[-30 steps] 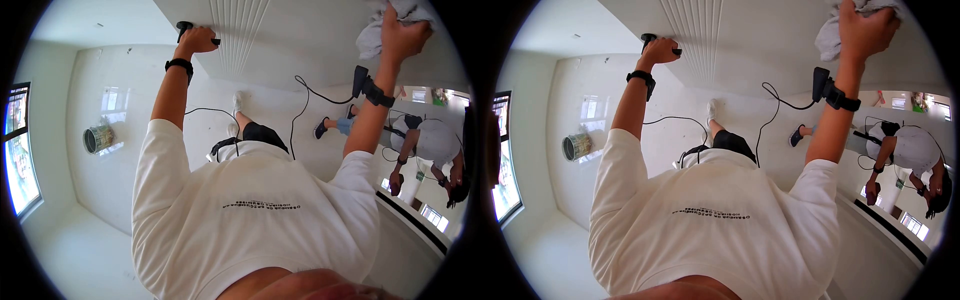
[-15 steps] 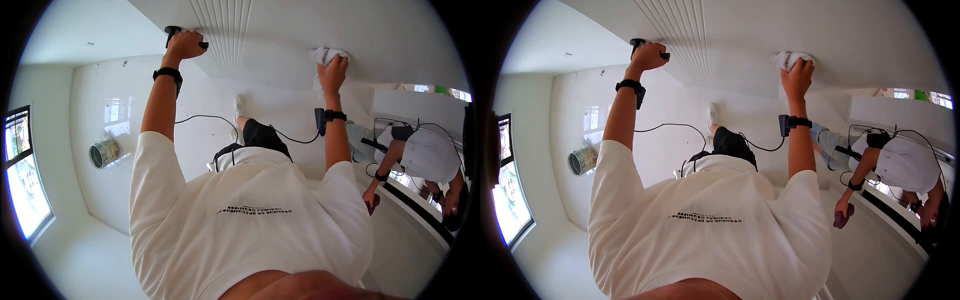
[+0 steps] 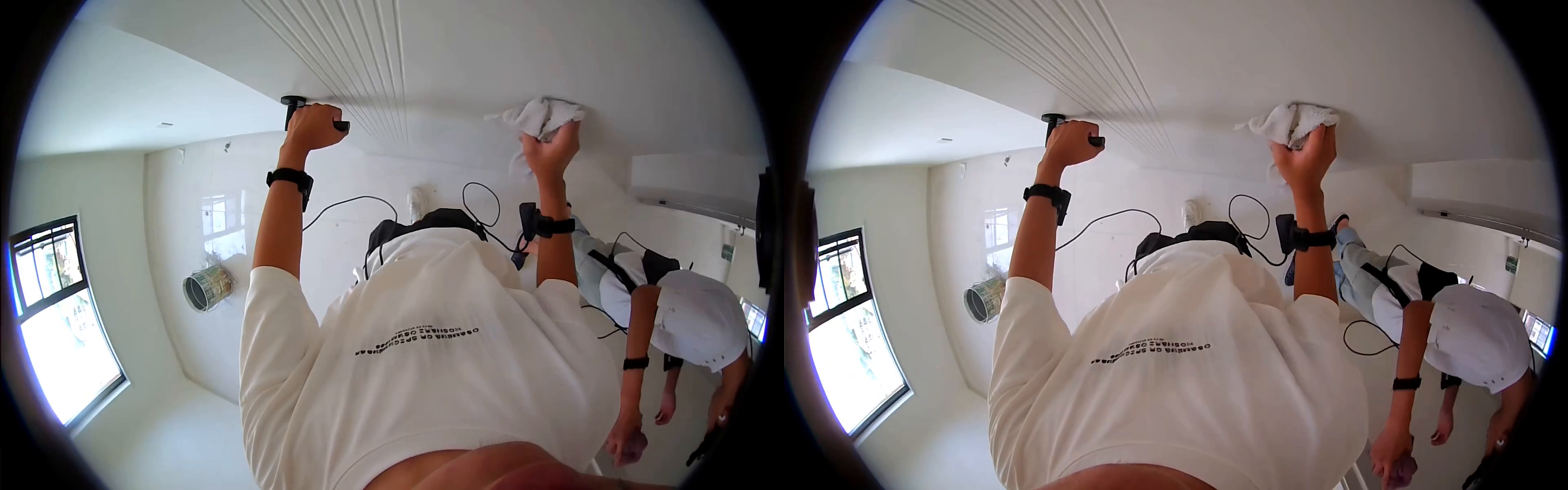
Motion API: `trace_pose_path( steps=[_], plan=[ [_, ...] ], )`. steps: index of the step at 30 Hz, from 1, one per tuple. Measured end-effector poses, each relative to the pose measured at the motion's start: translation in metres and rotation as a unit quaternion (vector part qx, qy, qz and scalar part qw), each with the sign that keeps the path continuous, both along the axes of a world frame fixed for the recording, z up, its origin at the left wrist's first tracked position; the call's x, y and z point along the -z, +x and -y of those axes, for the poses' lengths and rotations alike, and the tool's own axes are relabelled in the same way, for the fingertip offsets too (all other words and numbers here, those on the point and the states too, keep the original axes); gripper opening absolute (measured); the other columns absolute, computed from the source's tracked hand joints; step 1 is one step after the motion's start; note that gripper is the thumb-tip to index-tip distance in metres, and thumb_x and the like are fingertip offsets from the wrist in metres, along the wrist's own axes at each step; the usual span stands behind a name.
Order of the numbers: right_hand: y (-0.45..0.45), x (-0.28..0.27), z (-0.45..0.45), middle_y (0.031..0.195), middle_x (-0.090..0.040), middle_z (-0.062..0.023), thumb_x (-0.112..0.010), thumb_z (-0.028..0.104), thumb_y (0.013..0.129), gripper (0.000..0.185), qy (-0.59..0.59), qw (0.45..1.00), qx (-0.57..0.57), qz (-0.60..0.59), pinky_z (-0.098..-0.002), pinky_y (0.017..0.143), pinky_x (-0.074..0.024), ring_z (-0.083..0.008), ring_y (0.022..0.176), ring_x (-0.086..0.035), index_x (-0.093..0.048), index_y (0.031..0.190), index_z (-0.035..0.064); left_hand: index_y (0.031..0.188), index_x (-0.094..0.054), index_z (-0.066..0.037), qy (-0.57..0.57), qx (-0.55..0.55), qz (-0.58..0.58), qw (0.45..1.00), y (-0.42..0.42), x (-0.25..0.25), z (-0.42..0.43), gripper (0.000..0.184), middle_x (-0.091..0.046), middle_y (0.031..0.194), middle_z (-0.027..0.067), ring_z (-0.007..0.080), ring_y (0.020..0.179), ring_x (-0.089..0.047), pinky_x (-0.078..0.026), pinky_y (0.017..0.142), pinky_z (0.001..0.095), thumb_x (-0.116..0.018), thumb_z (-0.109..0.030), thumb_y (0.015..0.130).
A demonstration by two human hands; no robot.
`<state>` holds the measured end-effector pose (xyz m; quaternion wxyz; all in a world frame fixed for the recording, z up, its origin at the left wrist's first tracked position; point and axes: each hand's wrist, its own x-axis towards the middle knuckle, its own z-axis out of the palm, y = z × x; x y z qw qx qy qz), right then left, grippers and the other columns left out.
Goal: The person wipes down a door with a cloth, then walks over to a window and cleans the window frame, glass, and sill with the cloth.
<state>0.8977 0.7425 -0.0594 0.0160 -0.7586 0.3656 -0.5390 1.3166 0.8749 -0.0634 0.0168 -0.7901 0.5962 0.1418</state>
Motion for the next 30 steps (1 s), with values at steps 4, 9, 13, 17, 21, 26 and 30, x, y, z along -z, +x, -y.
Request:
trace_pose_path(
  steps=[4, 9, 13, 17, 21, 26, 30],
  plan=[
    [0.004, -0.076, 0.003, 0.1, -0.064, -0.0149, -0.085, 0.019, 0.066, 0.053, -0.051, 0.991, -0.057, 0.108, -0.0391, 0.072, -0.054, -0.0351, 0.083, -0.064, -0.061, 0.11, 0.0017, 0.078, -0.07, -0.01, 0.007, 0.016, 0.0, 1.0, -0.01, -0.009, 0.001, 0.018, -0.07, 0.077, 0.0113, 0.0345, 0.077, -0.066, -0.053, 0.07, 0.0426, -0.07, -0.027, 0.074],
    [0.011, -0.086, 0.002, 0.101, -0.062, -0.0139, -0.084, 0.019, 0.068, 0.049, -0.141, 0.99, 0.029, 0.009, -0.0373, 0.074, -0.054, -0.0318, 0.086, -0.064, -0.06, 0.108, 0.0016, 0.077, -0.071, -0.011, 0.005, 0.027, -0.017, 0.999, -0.01, -0.001, 0.005, 0.017, -0.071, 0.078, 0.011, 0.0345, 0.077, -0.067, -0.053, 0.069, 0.0429, -0.072, -0.027, 0.073],
    [0.01, -0.038, 0.003, 0.094, -0.058, -0.0126, -0.085, 0.024, 0.063, 0.045, -0.103, 0.986, 0.112, -0.071, -0.042, 0.057, -0.0531, -0.0338, 0.081, -0.061, -0.059, 0.095, 0.005, 0.076, -0.07, -0.01, 0.026, 0.038, -0.02, 0.999, -0.015, -0.006, 0.008, 0.018, -0.071, 0.078, 0.0106, 0.0348, 0.077, -0.068, -0.053, 0.069, 0.0429, -0.071, -0.028, 0.076],
    [-0.011, 0.016, 0.01, 0.1, -0.058, -0.0161, -0.085, 0.026, 0.064, 0.055, -0.011, 0.984, 0.17, -0.059, -0.046, 0.063, -0.0538, -0.0392, 0.086, -0.062, -0.055, 0.104, 0.0036, 0.078, -0.07, -0.011, 0.047, 0.065, -0.017, 0.997, -0.023, -0.012, 0.019, 0.024, -0.071, 0.079, 0.0105, 0.0349, 0.078, -0.068, -0.053, 0.07, 0.0427, -0.07, -0.035, 0.08],
    [-0.047, 0.062, 0.002, 0.105, -0.056, -0.0203, -0.085, 0.027, 0.067, 0.062, 0.13, 0.976, 0.171, -0.035, -0.0496, 0.073, -0.0535, -0.0435, 0.09, -0.061, -0.051, 0.111, 0.0009, 0.082, -0.068, -0.01, 0.072, 0.105, 0.003, 0.992, -0.026, -0.003, 0.016, 0.036, -0.069, 0.08, 0.0108, 0.0342, 0.081, -0.066, -0.053, 0.072, 0.0433, -0.07, -0.046, 0.087],
    [-0.107, 0.028, -0.019, 0.116, -0.056, -0.0251, -0.08, 0.029, 0.074, 0.069, 0.197, 0.969, 0.081, -0.126, -0.0482, 0.088, -0.0518, -0.0458, 0.104, -0.06, -0.047, 0.126, -0.0015, 0.079, -0.064, -0.009, 0.088, 0.127, -0.008, 0.988, -0.04, -0.005, 0.01, 0.043, -0.066, 0.073, 0.01, 0.0354, 0.074, -0.064, -0.052, 0.069, 0.0433, -0.063, -0.05, 0.091],
    [-0.144, -0.016, 0.004, 0.139, -0.052, -0.0277, -0.081, 0.013, 0.072, 0.074, -0.029, 0.958, 0.242, -0.153, -0.0472, 0.108, -0.0408, -0.0429, 0.13, -0.05, -0.05, 0.137, -0.0045, 0.079, -0.064, -0.009, 0.111, 0.145, -0.028, 0.983, -0.03, 0.003, 0.009, 0.044, -0.065, 0.071, 0.0089, 0.0335, 0.07, -0.063, -0.05, 0.066, 0.0427, -0.061, -0.051, 0.092]
  ],
)
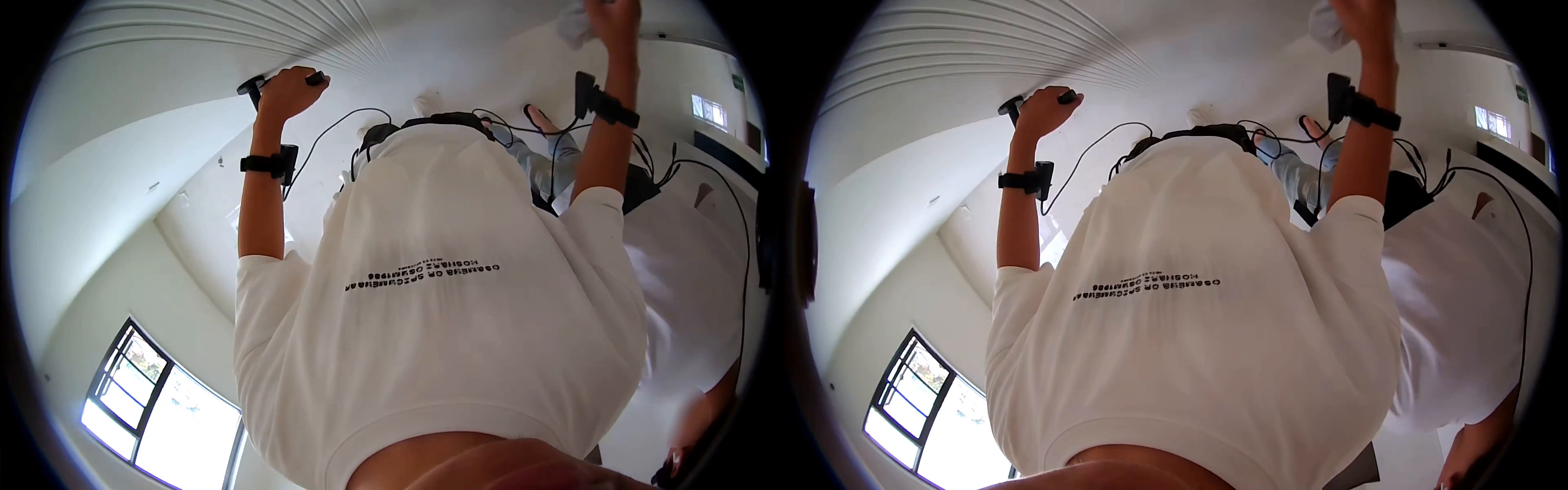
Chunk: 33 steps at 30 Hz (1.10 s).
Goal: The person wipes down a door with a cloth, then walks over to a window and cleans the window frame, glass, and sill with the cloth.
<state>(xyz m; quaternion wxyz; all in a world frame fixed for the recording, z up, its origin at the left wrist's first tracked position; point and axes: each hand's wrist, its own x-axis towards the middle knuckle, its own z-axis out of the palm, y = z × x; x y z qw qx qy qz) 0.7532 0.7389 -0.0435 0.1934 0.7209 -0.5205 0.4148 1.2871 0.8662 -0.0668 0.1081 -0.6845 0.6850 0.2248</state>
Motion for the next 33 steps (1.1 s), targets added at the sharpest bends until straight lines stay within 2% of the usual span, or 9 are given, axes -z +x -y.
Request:
trace_pose_path(
  steps=[2, 8, 11, 14, 18, 23, 24, 27, 33],
  plan=[
    [0.023, -0.089, -0.02, 0.132, -0.056, -0.0233, -0.08, 0.01, 0.073, 0.069, -0.017, 0.996, -0.049, 0.069, -0.0443, 0.106, -0.0427, -0.0392, 0.124, -0.055, -0.052, 0.135, -0.0017, 0.078, -0.064, -0.01, -0.008, 0.022, -0.01, 1.0, 0.0, -0.006, -0.001, 0.044, -0.065, 0.07, 0.0083, 0.0324, 0.068, -0.062, -0.049, 0.065, 0.0423, -0.061, -0.051, 0.093],
    [0.071, -0.151, -0.015, 0.133, -0.053, -0.0217, -0.074, 0.011, 0.082, 0.056, -0.164, 0.982, -0.043, 0.081, -0.0448, 0.107, -0.0392, -0.0395, 0.122, -0.052, -0.052, 0.133, -0.0015, 0.082, -0.069, -0.011, -0.009, 0.03, -0.015, 0.999, -0.002, -0.012, 0.004, 0.04, -0.07, 0.076, 0.0092, 0.0342, 0.076, -0.067, -0.054, 0.07, 0.0434, -0.061, -0.05, 0.09],
    [0.098, -0.123, -0.015, 0.135, -0.05, -0.0258, -0.07, 0.015, 0.085, 0.056, -0.168, 0.985, -0.01, -0.026, -0.0473, 0.113, -0.0306, -0.0435, 0.128, -0.045, -0.05, 0.134, -0.0042, 0.082, -0.068, -0.012, -0.029, 0.033, -0.017, 0.999, 0.005, -0.001, 0.0, 0.041, -0.068, 0.073, 0.0076, 0.0319, 0.072, -0.066, -0.051, 0.068, 0.0417, -0.06, -0.051, 0.091],
    [0.11, -0.087, -0.023, 0.136, -0.049, -0.0279, -0.066, 0.014, 0.086, 0.055, -0.024, 0.993, -0.017, 0.114, -0.047, 0.113, -0.0305, -0.0457, 0.127, -0.045, -0.049, 0.135, -0.0043, 0.083, -0.069, -0.013, -0.033, 0.027, -0.012, 0.999, 0.005, -0.002, 0.0, 0.04, -0.07, 0.076, 0.0076, 0.0319, 0.074, -0.067, -0.053, 0.07, 0.0422, -0.06, -0.051, 0.091],
    [0.082, 0.026, 0.013, 0.132, -0.053, -0.026, -0.062, 0.012, 0.088, 0.05, -0.146, 0.956, 0.09, 0.238, -0.0454, 0.11, -0.0351, -0.0415, 0.122, -0.05, -0.05, 0.133, -0.0053, 0.086, -0.071, -0.014, -0.016, 0.025, -0.008, 1.0, 0.002, -0.009, 0.0, 0.04, -0.071, 0.079, 0.008, 0.0326, 0.079, -0.069, -0.054, 0.074, 0.0426, -0.059, -0.052, 0.091],
    [0.047, 0.153, 0.007, 0.125, -0.058, -0.0168, -0.059, 0.005, 0.087, 0.045, 0.1, 0.905, -0.035, 0.412, -0.0385, 0.096, -0.0459, -0.0284, 0.113, -0.055, -0.052, 0.131, -0.0039, 0.093, -0.073, -0.014, -0.012, 0.007, -0.003, 1.0, -0.004, -0.025, 0.0, 0.034, -0.074, 0.092, 0.0104, 0.0341, 0.087, -0.07, -0.056, 0.08, 0.0439, -0.061, -0.045, 0.084],
    [0.063, 0.159, 0.006, 0.119, -0.061, -0.0148, -0.059, 0.001, 0.084, 0.044, 0.132, 0.829, -0.045, 0.542, -0.0363, 0.091, -0.0483, -0.0251, 0.108, -0.057, -0.054, 0.127, -0.0039, 0.094, -0.073, -0.014, -0.004, 0.007, 0.0, 1.0, -0.003, -0.027, 0.002, 0.035, -0.074, 0.092, 0.0106, 0.0341, 0.088, -0.07, -0.056, 0.08, 0.0439, -0.061, -0.045, 0.084],
    [0.066, 0.144, -0.001, 0.125, -0.056, -0.0248, -0.076, 0.029, 0.079, 0.071, 0.19, 0.923, 0.048, 0.331, -0.047, 0.099, -0.0465, -0.043, 0.117, -0.056, -0.043, 0.135, -0.0014, 0.098, -0.073, -0.014, 0.001, 0.002, 0.004, 1.0, -0.002, -0.028, 0.003, 0.037, -0.074, 0.092, 0.0116, 0.0336, 0.089, -0.071, -0.057, 0.081, 0.0441, -0.061, -0.046, 0.084],
    [0.027, 0.073, 0.012, 0.135, -0.054, -0.0201, -0.08, 0.021, 0.081, 0.072, 0.138, 0.88, 0.022, 0.455, -0.0384, 0.098, -0.0473, -0.031, 0.119, -0.057, -0.043, 0.138, -0.0033, 0.094, -0.072, -0.014, -0.022, -0.013, 0.007, 1.0, 0.003, -0.016, 0.0, 0.037, -0.073, 0.083, 0.0092, 0.0326, 0.083, -0.07, -0.055, 0.076, 0.0429, -0.065, -0.05, 0.087]
  ],
)
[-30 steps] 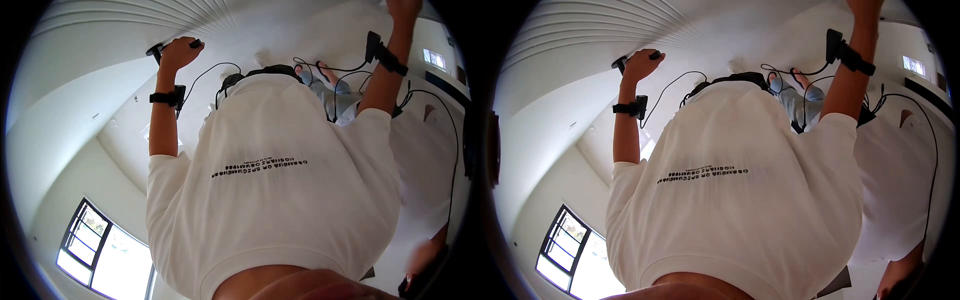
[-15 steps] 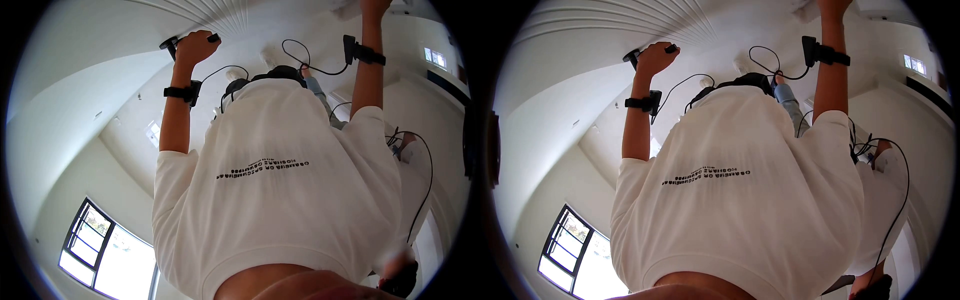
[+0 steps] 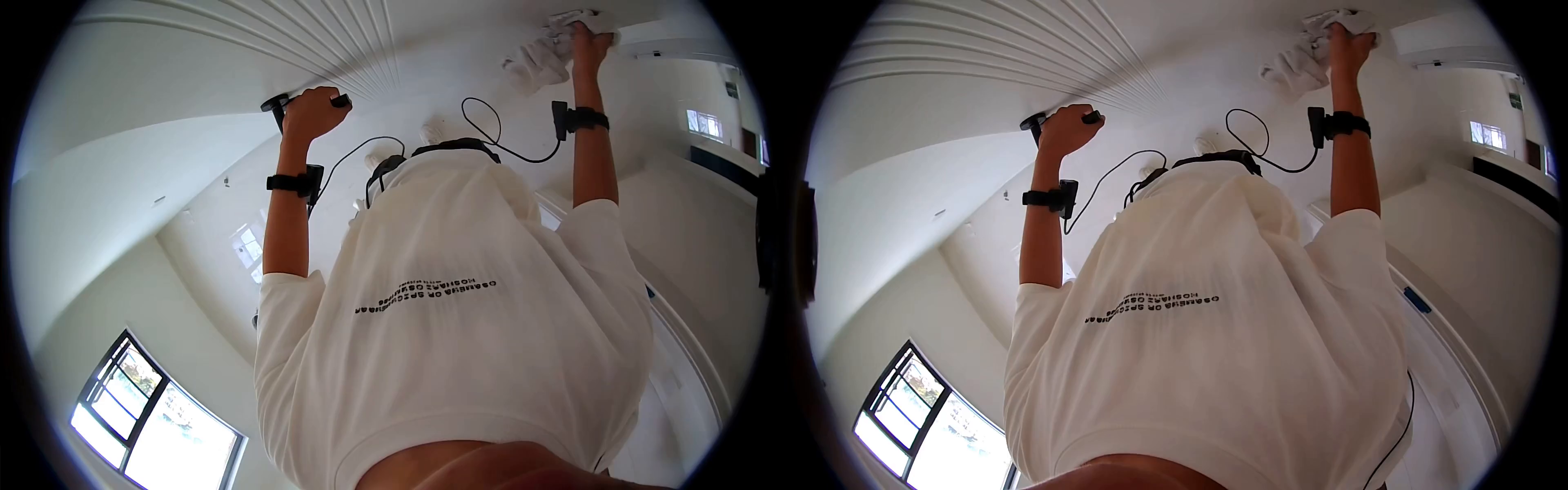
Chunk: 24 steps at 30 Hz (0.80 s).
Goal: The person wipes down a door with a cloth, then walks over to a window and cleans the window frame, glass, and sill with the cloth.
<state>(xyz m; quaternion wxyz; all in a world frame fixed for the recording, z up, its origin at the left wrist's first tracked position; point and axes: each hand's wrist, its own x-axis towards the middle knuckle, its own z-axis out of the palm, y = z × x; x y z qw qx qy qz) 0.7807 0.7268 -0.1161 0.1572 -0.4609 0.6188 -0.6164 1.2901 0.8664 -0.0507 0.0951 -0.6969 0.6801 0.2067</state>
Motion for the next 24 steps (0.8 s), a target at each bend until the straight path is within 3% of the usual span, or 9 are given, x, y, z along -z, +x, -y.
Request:
trace_pose_path(
  steps=[3, 5, 8, 15, 17, 18, 19, 21, 24],
  plan=[
    [-0.102, -0.029, 0.049, 0.12, -0.061, -0.0175, -0.08, 0.018, 0.076, 0.07, -0.043, 0.996, 0.047, -0.058, -0.035, 0.078, -0.0568, -0.0262, 0.106, -0.063, -0.046, 0.132, -0.008, 0.092, -0.072, -0.013, 0.001, -0.012, 0.0, 1.0, -0.004, -0.006, 0.0, 0.033, -0.073, 0.084, 0.0087, 0.0322, 0.083, -0.07, -0.055, 0.075, 0.0428, -0.066, -0.045, 0.084],
    [-0.113, -0.078, 0.05, 0.123, -0.064, -0.0211, -0.079, 0.029, 0.074, 0.063, -0.054, 0.989, 0.106, -0.082, -0.0429, 0.098, -0.0494, -0.0353, 0.112, -0.064, -0.057, 0.124, -0.0013, 0.087, -0.072, -0.012, -0.018, -0.02, -0.006, 1.0, -0.004, -0.006, 0.0, 0.03, -0.073, 0.084, 0.0081, 0.032, 0.082, -0.069, -0.056, 0.074, 0.0425, -0.064, -0.04, 0.08],
    [-0.146, -0.091, 0.066, 0.125, -0.064, -0.0203, -0.074, 0.032, 0.075, 0.062, 0.038, 0.966, 0.16, -0.2, -0.0452, 0.1, -0.0472, -0.0378, 0.114, -0.063, -0.058, 0.127, 0.0015, 0.088, -0.072, -0.013, -0.012, -0.032, -0.005, 0.999, -0.001, -0.003, 0.002, 0.027, -0.073, 0.087, 0.0086, 0.0321, 0.085, -0.07, -0.055, 0.076, 0.0431, -0.066, -0.037, 0.079],
    [-0.149, 0.051, 0.112, 0.122, -0.066, -0.0093, -0.07, 0.029, 0.078, 0.046, 0.111, 0.974, 0.124, 0.155, -0.0423, 0.091, -0.0524, -0.0293, 0.103, -0.066, -0.065, 0.115, 0.0022, 0.083, -0.07, -0.013, -0.121, -0.081, -0.002, 0.989, 0.001, 0.005, -0.01, 0.021, -0.071, 0.078, 0.0063, 0.0288, 0.077, -0.068, -0.054, 0.07, 0.0408, -0.07, -0.034, 0.078],
    [-0.153, 0.131, 0.122, 0.117, -0.066, -0.0134, -0.065, 0.018, 0.086, 0.048, 0.147, 0.97, 0.02, 0.195, -0.037, 0.083, -0.0547, -0.0241, 0.101, -0.065, -0.057, 0.126, -0.0063, 0.077, -0.067, -0.013, -0.139, -0.064, -0.018, 0.988, 0.01, 0.008, -0.009, 0.019, -0.069, 0.073, 0.0067, 0.0301, 0.073, -0.066, -0.053, 0.068, 0.0417, -0.069, -0.032, 0.077],
    [-0.115, 0.133, 0.118, 0.122, -0.066, -0.0124, -0.046, 0.028, 0.099, 0.041, 0.265, 0.946, 0.095, 0.162, -0.0381, 0.093, -0.0499, -0.0275, 0.107, -0.063, -0.065, 0.118, -0.003, 0.076, -0.066, -0.012, -0.127, -0.067, 0.0, 0.99, 0.012, 0.007, -0.009, 0.02, -0.069, 0.073, 0.0074, 0.0305, 0.072, -0.066, -0.052, 0.067, 0.0419, -0.068, -0.031, 0.077],
    [-0.096, 0.157, 0.103, 0.13, -0.061, -0.0158, -0.06, 0.027, 0.091, 0.054, 0.271, 0.948, 0.036, 0.161, -0.0362, 0.094, -0.0491, -0.0268, 0.11, -0.061, -0.055, 0.132, -0.0082, 0.074, -0.066, -0.011, -0.114, -0.071, 0.017, 0.991, 0.012, 0.006, -0.008, 0.02, -0.068, 0.072, 0.0081, 0.031, 0.072, -0.066, -0.052, 0.067, 0.0422, -0.068, -0.03, 0.076],
    [-0.024, 0.164, 0.072, 0.131, -0.061, -0.0155, -0.056, 0.032, 0.096, 0.052, 0.336, 0.929, -0.061, 0.143, -0.0352, 0.094, -0.0472, -0.0243, 0.112, -0.059, -0.057, 0.131, -0.0062, 0.071, -0.065, -0.009, -0.127, -0.08, 0.029, 0.988, 0.017, 0.008, -0.009, 0.022, -0.068, 0.071, 0.0102, 0.032, 0.071, -0.065, -0.051, 0.066, 0.0423, -0.068, -0.03, 0.075],
    [0.066, 0.195, 0.038, 0.112, -0.071, -0.0148, -0.06, 0.03, 0.092, 0.042, 0.372, 0.883, -0.277, 0.074, -0.0383, 0.086, -0.0504, -0.0263, 0.098, -0.065, -0.068, 0.111, -0.0066, 0.065, -0.066, -0.006, -0.15, -0.09, 0.023, 0.984, 0.026, 0.023, -0.009, 0.026, -0.066, 0.065, 0.0129, 0.0339, 0.064, -0.064, -0.05, 0.061, 0.0431, -0.064, -0.03, 0.073]
  ],
)
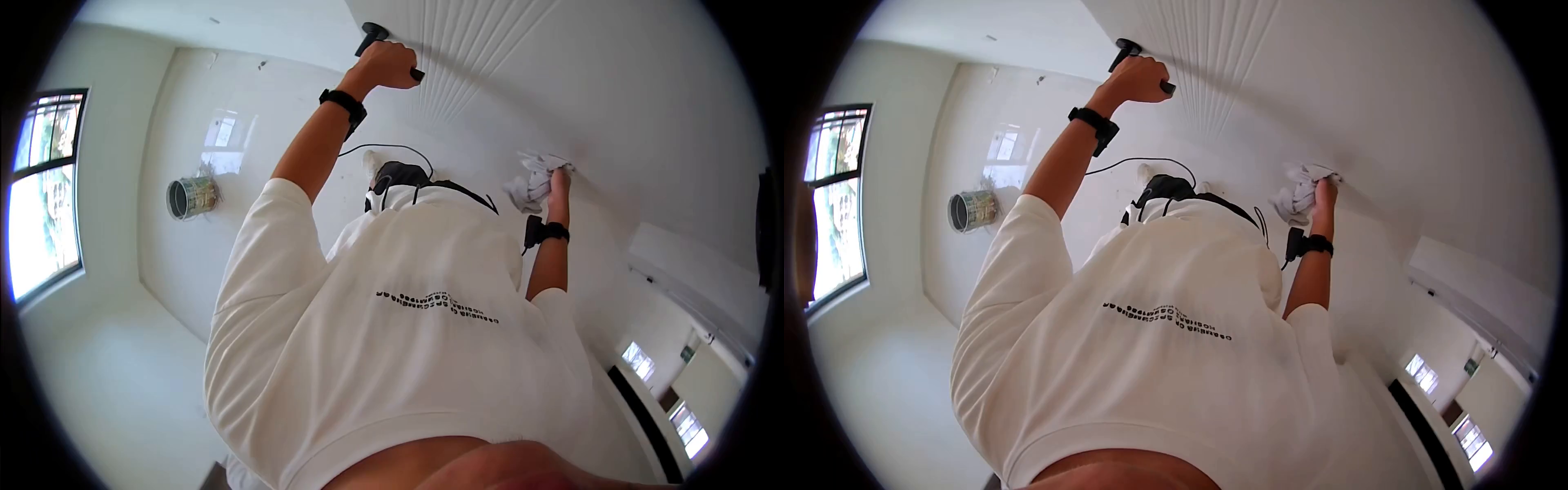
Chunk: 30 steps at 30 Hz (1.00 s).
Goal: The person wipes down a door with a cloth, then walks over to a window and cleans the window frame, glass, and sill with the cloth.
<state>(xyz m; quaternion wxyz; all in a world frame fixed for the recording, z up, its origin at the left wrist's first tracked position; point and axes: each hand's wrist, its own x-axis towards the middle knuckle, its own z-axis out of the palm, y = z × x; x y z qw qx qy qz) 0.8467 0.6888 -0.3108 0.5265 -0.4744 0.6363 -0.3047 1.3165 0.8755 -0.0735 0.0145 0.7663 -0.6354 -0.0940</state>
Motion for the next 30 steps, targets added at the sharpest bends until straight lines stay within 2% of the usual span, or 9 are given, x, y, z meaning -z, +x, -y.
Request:
trace_pose_path(
  steps=[4, 7, 9, 14, 18, 21, 24, 26, 30],
  plan=[
    [0.123, -0.011, -0.027, 0.111, -0.071, -0.017, -0.069, 0.023, 0.087, 0.04, -0.065, 0.934, -0.339, -0.092, -0.0367, 0.087, -0.0512, -0.0288, 0.097, -0.068, -0.064, 0.115, -0.0053, 0.059, -0.061, -0.004, -0.066, 0.008, 0.032, 0.997, 0.003, 0.01, -0.004, 0.024, -0.063, 0.06, 0.0159, 0.0364, 0.056, -0.06, -0.048, 0.056, 0.0446, -0.059, -0.025, 0.071],
    [0.196, -0.15, -0.089, 0.11, -0.069, -0.0122, -0.069, 0.017, 0.089, 0.041, -0.187, 0.912, -0.363, 0.026, -0.0326, 0.088, -0.0496, -0.0207, 0.097, -0.065, -0.059, 0.122, -0.0047, 0.061, -0.064, -0.005, -0.038, -0.015, 0.021, 0.999, 0.01, 0.013, -0.003, 0.021, -0.066, 0.063, 0.0151, 0.0362, 0.06, -0.064, -0.05, 0.058, 0.0442, -0.061, -0.025, 0.069],
    [0.223, -0.21, -0.092, 0.118, -0.068, -0.0169, -0.068, 0.013, 0.089, 0.046, -0.279, 0.871, -0.401, 0.046, -0.0377, 0.091, -0.0503, -0.0296, 0.103, -0.067, -0.052, 0.131, -0.0011, 0.064, -0.066, -0.005, -0.054, -0.012, 0.049, 0.997, 0.015, 0.02, -0.002, 0.02, -0.067, 0.065, 0.0152, 0.0362, 0.061, -0.065, -0.05, 0.057, 0.0442, -0.061, -0.024, 0.068],
    [0.258, -0.306, -0.092, 0.116, -0.067, -0.0131, -0.066, 0.005, 0.089, 0.036, -0.379, 0.838, -0.367, 0.138, -0.0346, 0.095, -0.0475, -0.022, 0.106, -0.063, -0.057, 0.124, -0.0024, 0.066, -0.067, -0.006, -0.053, -0.022, 0.022, 0.998, 0.013, 0.018, -0.003, 0.018, -0.066, 0.063, 0.0145, 0.0372, 0.059, -0.064, -0.048, 0.055, 0.0447, -0.062, -0.023, 0.066],
    [0.277, -0.29, -0.079, 0.114, -0.068, -0.0122, -0.071, 0.007, 0.085, 0.033, -0.449, 0.822, -0.332, 0.115, -0.0343, 0.091, -0.0495, -0.0213, 0.102, -0.065, -0.062, 0.116, -0.0026, 0.068, -0.068, -0.007, -0.108, -0.023, 0.018, 0.994, 0.014, 0.029, 0.0, 0.017, -0.065, 0.063, 0.0159, 0.0377, 0.057, -0.062, -0.046, 0.055, 0.0445, -0.062, -0.023, 0.066],
    [0.282, -0.248, -0.075, 0.105, -0.071, -0.0193, -0.076, 0.012, 0.082, 0.041, -0.466, 0.806, -0.362, 0.046, -0.0414, 0.083, -0.0541, -0.0379, 0.095, -0.07, -0.062, 0.118, 0.0001, 0.067, -0.068, -0.007, -0.215, -0.013, -0.057, 0.975, 0.006, 0.024, -0.004, 0.01, -0.064, 0.061, 0.0152, 0.0377, 0.061, -0.064, -0.046, 0.056, 0.0452, -0.065, -0.016, 0.066],
    [0.283, -0.244, -0.083, 0.109, -0.07, -0.0204, -0.076, 0.014, 0.082, 0.046, -0.435, 0.812, -0.385, 0.048, -0.0422, 0.087, -0.0539, -0.0396, 0.102, -0.069, -0.06, 0.123, 0.0017, 0.128, -0.05, -0.009, -0.152, -0.031, -0.138, 0.978, -0.007, 0.013, -0.009, 0.067, -0.071, 0.098, 0.0108, 0.0303, 0.097, -0.067, -0.044, 0.088, 0.0429, -0.075, -0.017, 0.067],
    [0.281, -0.245, -0.081, 0.108, -0.07, -0.0209, -0.076, 0.013, 0.082, 0.046, -0.387, 0.827, -0.405, 0.05, -0.0419, 0.086, -0.0541, -0.04, 0.099, -0.069, -0.059, 0.124, 0.0037, 0.136, -0.042, -0.01, -0.131, -0.039, -0.23, 0.963, -0.016, 0.003, -0.013, 0.079, -0.071, 0.101, 0.0079, 0.0273, 0.1, -0.068, -0.038, 0.1, 0.0455, -0.082, -0.034, 0.072],
    [0.29, -0.249, -0.069, 0.117, -0.068, -0.0172, -0.075, 0.014, 0.084, 0.051, -0.331, 0.819, -0.459, 0.097, -0.0384, 0.09, -0.0521, -0.0295, 0.106, -0.067, -0.056, 0.129, 0.0002, 0.139, -0.031, -0.006, -0.277, -0.036, -0.492, 0.824, -0.027, 0.017, 0.001, 0.075, -0.062, 0.118, 0.023, 0.0441, 0.111, -0.062, -0.049, 0.094, 0.0446, -0.078, -0.029, 0.084]
  ],
)
